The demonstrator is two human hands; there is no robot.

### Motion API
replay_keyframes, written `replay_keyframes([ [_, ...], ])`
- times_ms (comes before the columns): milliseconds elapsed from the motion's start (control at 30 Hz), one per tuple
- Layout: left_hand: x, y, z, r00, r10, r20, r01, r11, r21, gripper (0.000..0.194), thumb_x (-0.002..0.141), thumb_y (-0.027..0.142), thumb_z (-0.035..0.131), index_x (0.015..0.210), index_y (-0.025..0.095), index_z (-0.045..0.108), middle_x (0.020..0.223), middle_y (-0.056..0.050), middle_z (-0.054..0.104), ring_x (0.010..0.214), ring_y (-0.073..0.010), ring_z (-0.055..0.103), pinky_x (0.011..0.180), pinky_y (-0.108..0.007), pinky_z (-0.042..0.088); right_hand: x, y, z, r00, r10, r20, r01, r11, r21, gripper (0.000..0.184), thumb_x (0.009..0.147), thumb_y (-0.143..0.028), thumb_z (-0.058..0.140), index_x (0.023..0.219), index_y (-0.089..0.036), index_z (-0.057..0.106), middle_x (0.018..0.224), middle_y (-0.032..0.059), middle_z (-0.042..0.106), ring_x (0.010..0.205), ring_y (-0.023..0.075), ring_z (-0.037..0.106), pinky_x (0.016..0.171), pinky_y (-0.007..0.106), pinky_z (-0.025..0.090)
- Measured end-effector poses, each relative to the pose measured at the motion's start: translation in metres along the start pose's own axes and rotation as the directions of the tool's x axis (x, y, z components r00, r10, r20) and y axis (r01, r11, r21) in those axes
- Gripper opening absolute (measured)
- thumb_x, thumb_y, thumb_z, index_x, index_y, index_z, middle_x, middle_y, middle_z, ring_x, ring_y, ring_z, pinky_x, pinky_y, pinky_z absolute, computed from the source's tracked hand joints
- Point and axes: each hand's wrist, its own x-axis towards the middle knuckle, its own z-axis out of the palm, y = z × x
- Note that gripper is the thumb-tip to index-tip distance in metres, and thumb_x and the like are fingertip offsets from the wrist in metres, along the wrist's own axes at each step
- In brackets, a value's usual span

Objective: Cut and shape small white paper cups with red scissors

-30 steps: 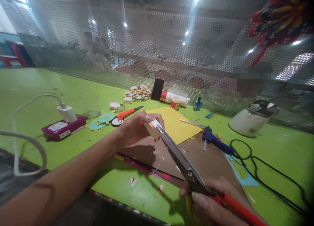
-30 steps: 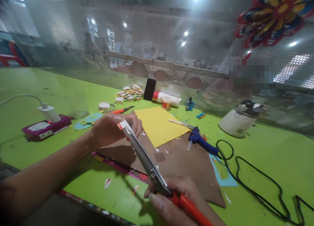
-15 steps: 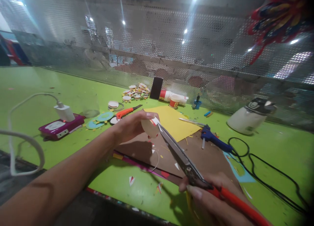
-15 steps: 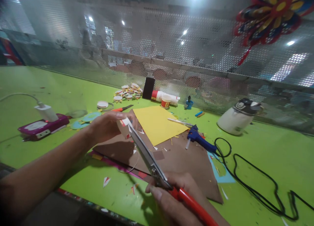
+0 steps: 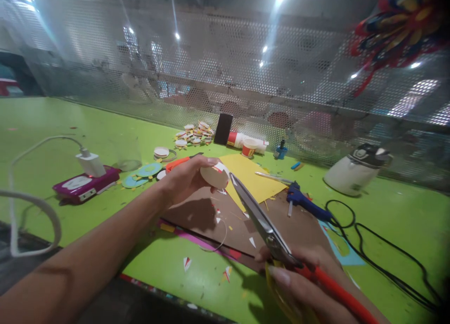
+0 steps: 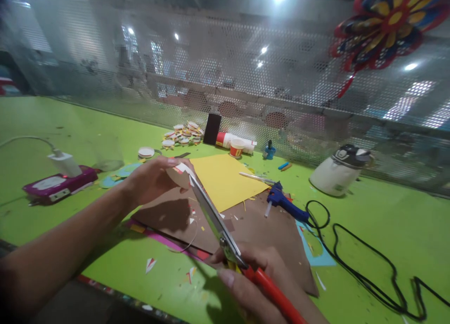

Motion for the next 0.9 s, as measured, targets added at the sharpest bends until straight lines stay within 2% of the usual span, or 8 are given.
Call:
replay_keyframes([
  [133,-0.002,0.002,0.001,1.0,0.022,0.003,-0.022,0.998,-0.06,0.031,0.073,0.038,0.066,0.08,0.008,0.066,0.077,-0.012,0.067,0.067,-0.0186,0.058,0.058,-0.028,0.047,0.01,0.002,0.006,0.989,-0.068,-0.134,0.038,0.976,-0.213,0.031,0.087,-0.045,0.058,0.097,-0.023,0.076,0.071,0.0036,0.072,0.059,0.0195,0.063,0.056,0.029,0.052],
  [167,-0.002,0.002,0.001,1.0,0.028,-0.001,-0.028,0.996,-0.082,0.031,0.073,0.038,0.066,0.081,0.008,0.067,0.078,-0.012,0.068,0.066,-0.0181,0.058,0.058,-0.028,0.047,0.013,0.004,0.006,0.976,-0.113,-0.187,0.059,0.96,-0.273,0.027,0.086,-0.04,0.058,0.096,-0.021,0.075,0.073,0.0047,0.073,0.063,0.0206,0.065,0.06,0.03,0.053],
  [233,-0.004,0.002,0.001,0.999,0.042,0.004,-0.042,0.993,-0.114,0.03,0.075,0.036,0.066,0.088,0.008,0.069,0.081,-0.012,0.069,0.066,-0.0172,0.059,0.059,-0.027,0.048,0.02,0.008,0.006,0.938,-0.218,-0.269,0.101,0.916,-0.389,0.024,0.083,-0.031,0.057,0.098,-0.02,0.073,0.092,0.0089,0.076,0.082,0.0257,0.069,0.072,0.034,0.055],
  [300,-0.005,0.002,0.0,0.997,0.065,0.046,-0.059,0.991,-0.116,0.032,0.078,0.034,0.066,0.099,0.009,0.07,0.085,-0.011,0.069,0.068,-0.0167,0.06,0.061,-0.026,0.049,0.024,0.013,0.003,0.919,-0.243,-0.31,0.078,0.883,-0.463,0.029,0.08,-0.03,0.058,0.104,-0.02,0.072,0.102,0.0102,0.075,0.094,0.0287,0.068,0.076,0.036,0.055],
  [433,-0.008,0.002,0.001,0.982,0.104,0.158,-0.09,0.992,-0.093,0.042,0.077,0.03,0.074,0.115,0.012,0.07,0.096,-0.011,0.07,0.079,-0.0168,0.063,0.067,-0.024,0.052,0.024,0.016,-0.002,0.931,-0.143,-0.336,-0.005,0.915,-0.403,0.031,0.087,-0.039,0.058,0.109,-0.022,0.071,0.087,0.0062,0.077,0.077,0.0244,0.071,0.064,0.03,0.055],
  [567,-0.012,0.002,0.001,0.975,0.101,0.197,-0.099,0.995,-0.021,0.055,0.071,0.024,0.081,0.123,0.016,0.066,0.107,-0.012,0.07,0.093,-0.0211,0.067,0.086,-0.031,0.053,0.019,0.014,0.0,0.92,-0.148,-0.363,0.009,0.934,-0.358,0.035,0.091,-0.048,0.054,0.109,-0.025,0.073,0.073,0.0035,0.075,0.061,0.0212,0.069,0.051,0.026,0.051],
  [700,-0.011,0.0,0.004,0.973,0.145,0.181,-0.151,0.988,0.025,0.056,0.071,0.017,0.082,0.123,0.021,0.061,0.12,-0.013,0.068,0.099,-0.0218,0.069,0.09,-0.034,0.053,0.018,0.015,0.006,0.905,-0.207,-0.371,0.051,0.92,-0.388,0.033,0.088,-0.042,0.055,0.107,-0.022,0.073,0.079,0.0039,0.076,0.063,0.0197,0.069,0.056,0.027,0.054],
  [900,-0.006,-0.002,0.016,0.939,0.326,0.112,-0.336,0.938,0.088,0.049,0.073,0.012,0.079,0.118,0.022,0.061,0.115,-0.01,0.068,0.096,-0.0183,0.068,0.084,-0.031,0.057,0.019,0.017,0.016,0.902,-0.318,-0.293,0.184,0.896,-0.404,0.022,0.084,-0.032,0.06,0.097,-0.022,0.074,0.078,0.0037,0.076,0.066,0.02,0.071,0.062,0.027,0.058],
])
